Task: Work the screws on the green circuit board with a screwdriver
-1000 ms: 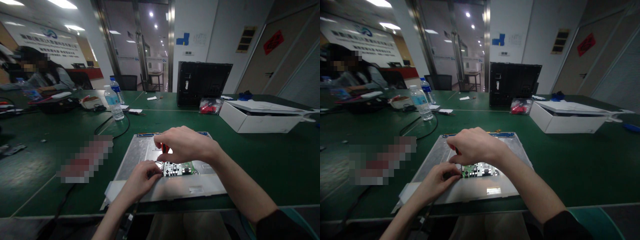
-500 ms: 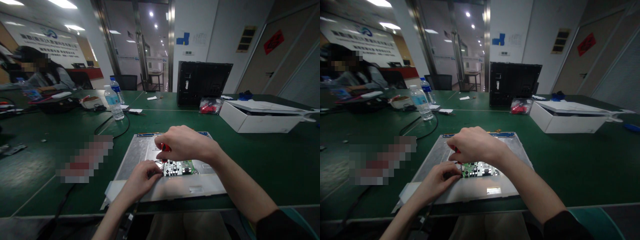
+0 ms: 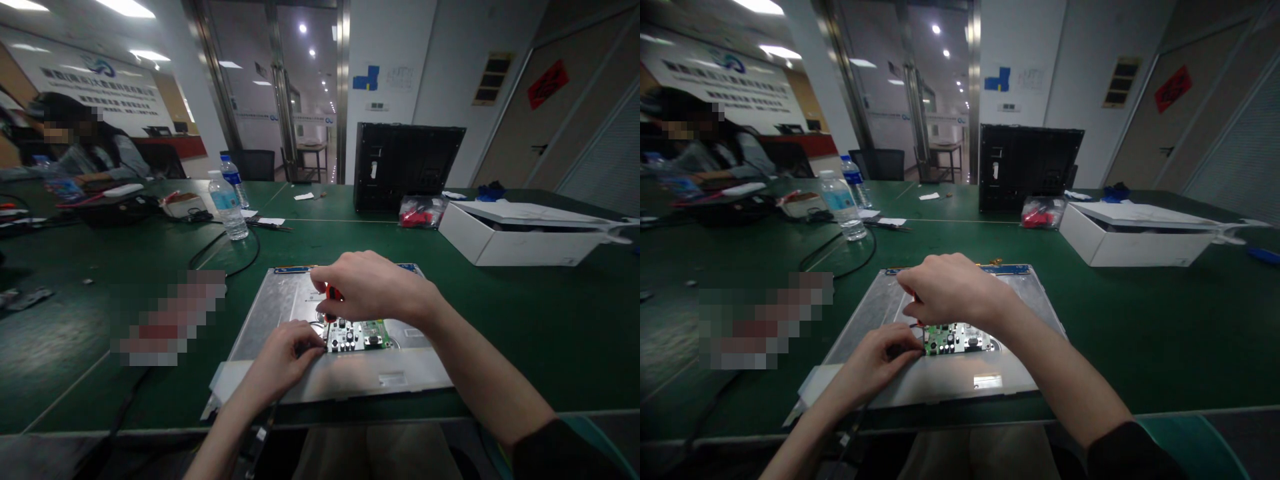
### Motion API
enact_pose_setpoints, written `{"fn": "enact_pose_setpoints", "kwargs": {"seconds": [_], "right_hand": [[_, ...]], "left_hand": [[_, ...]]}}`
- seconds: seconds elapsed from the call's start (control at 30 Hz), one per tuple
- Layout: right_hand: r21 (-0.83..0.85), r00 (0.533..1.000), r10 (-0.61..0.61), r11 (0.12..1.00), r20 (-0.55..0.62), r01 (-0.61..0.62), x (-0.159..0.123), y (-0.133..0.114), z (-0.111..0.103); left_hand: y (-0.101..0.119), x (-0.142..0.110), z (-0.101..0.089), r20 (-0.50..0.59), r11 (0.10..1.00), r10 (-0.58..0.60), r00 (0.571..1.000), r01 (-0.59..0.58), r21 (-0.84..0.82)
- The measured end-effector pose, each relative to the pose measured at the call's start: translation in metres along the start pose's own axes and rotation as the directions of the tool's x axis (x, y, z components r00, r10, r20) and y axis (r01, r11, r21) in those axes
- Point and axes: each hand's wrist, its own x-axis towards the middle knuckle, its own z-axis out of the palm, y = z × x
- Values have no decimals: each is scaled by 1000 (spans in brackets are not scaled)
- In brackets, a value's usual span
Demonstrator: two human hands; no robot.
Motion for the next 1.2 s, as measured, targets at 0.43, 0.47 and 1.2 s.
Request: {"fn": "enact_pose_setpoints", "kwargs": {"seconds": [0.43,0.47,1.2], "right_hand": [[-6,1000,-26,1000,11,26,-1,-6,-2],[-15,1000,-15,1000,10,15,-1,-7,-3],[40,997,-75,996,9,75,-2,-1,1]], "left_hand": [[1,0,-1,2,1000,-2,1000,2,-10],[1,0,-1,-3,1000,-3,1000,3,-11],[1,0,0,-8,1000,2,1000,-3,-27]]}}
